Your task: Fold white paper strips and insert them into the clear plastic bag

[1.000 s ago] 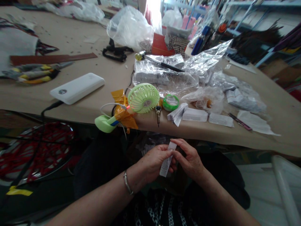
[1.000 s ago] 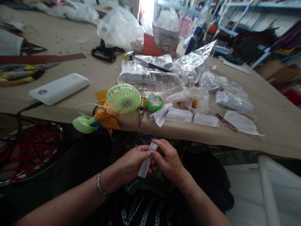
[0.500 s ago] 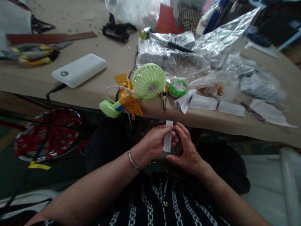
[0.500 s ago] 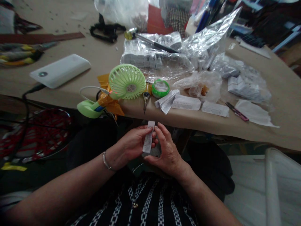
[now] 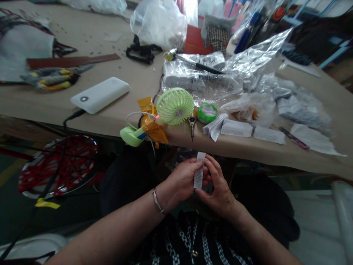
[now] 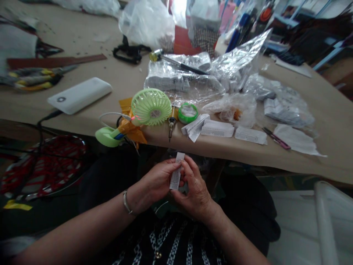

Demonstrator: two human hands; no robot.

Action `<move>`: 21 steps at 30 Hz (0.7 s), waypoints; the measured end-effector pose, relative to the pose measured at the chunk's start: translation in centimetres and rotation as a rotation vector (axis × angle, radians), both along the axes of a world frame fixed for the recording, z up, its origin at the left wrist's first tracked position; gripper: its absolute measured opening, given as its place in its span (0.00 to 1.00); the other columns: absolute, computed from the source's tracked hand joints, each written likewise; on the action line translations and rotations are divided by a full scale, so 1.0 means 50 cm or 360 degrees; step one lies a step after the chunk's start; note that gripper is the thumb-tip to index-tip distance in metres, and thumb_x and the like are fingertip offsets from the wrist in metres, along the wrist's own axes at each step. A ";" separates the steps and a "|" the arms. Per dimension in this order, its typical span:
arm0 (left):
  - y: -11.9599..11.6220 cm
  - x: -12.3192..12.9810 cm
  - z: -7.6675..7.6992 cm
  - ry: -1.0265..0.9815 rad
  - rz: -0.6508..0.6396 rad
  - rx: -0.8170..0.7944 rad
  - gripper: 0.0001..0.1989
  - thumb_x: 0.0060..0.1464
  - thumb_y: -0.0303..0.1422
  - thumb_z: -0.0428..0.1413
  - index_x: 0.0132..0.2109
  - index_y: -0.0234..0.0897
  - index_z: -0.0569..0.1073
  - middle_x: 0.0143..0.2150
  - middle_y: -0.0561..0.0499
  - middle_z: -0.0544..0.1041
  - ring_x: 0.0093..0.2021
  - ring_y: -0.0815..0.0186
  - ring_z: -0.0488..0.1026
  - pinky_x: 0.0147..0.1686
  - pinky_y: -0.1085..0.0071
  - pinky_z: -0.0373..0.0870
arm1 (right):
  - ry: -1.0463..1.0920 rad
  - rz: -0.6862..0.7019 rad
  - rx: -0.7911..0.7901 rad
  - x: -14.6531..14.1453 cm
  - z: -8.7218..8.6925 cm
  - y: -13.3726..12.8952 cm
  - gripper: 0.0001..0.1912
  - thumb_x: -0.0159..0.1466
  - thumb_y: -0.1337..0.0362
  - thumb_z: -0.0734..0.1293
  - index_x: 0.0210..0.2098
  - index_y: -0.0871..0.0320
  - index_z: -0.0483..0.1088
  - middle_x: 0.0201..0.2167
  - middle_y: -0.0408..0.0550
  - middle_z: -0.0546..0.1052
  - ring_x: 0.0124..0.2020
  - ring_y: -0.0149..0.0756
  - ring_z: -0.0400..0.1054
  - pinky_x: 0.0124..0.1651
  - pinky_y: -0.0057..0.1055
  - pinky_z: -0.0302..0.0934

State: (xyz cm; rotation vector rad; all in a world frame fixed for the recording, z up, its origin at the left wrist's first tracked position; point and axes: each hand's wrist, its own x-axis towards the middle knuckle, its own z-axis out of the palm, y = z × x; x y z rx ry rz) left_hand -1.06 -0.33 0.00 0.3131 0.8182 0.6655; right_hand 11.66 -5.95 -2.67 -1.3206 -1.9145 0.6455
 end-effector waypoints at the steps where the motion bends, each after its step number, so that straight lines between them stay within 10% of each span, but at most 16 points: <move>1: -0.001 0.000 0.000 0.0016 -0.0003 0.0008 0.05 0.54 0.28 0.52 0.36 0.32 0.71 0.24 0.52 0.70 0.21 0.72 0.68 0.21 0.76 0.64 | 0.0011 0.0001 0.0011 0.000 -0.002 -0.002 0.42 0.53 0.67 0.68 0.63 0.51 0.44 0.63 0.53 0.49 0.63 0.48 0.49 0.61 0.48 0.53; 7: -0.008 -0.005 0.003 0.0008 -0.0089 0.0106 0.07 0.52 0.33 0.54 0.37 0.32 0.71 0.21 0.55 0.67 0.19 0.73 0.65 0.21 0.77 0.61 | 0.0260 -0.0146 -0.0050 0.015 0.005 0.009 0.38 0.54 0.62 0.69 0.60 0.52 0.50 0.61 0.53 0.56 0.61 0.48 0.51 0.61 0.48 0.51; 12: -0.021 -0.004 0.003 0.0062 -0.0119 0.0256 0.10 0.53 0.37 0.54 0.36 0.33 0.69 0.22 0.55 0.67 0.20 0.73 0.66 0.21 0.77 0.60 | 0.0911 -0.0324 -0.0577 0.024 0.041 0.058 0.14 0.60 0.59 0.64 0.45 0.55 0.65 0.36 0.46 0.73 0.36 0.34 0.70 0.39 0.31 0.66; 21: -0.021 -0.010 0.009 0.0347 -0.0068 0.0526 0.11 0.51 0.38 0.53 0.28 0.35 0.66 0.20 0.55 0.66 0.20 0.72 0.63 0.22 0.76 0.59 | 0.1230 -0.0255 -0.0934 0.001 0.052 0.102 0.10 0.56 0.59 0.67 0.27 0.59 0.65 0.18 0.37 0.68 0.16 0.25 0.61 0.21 0.23 0.57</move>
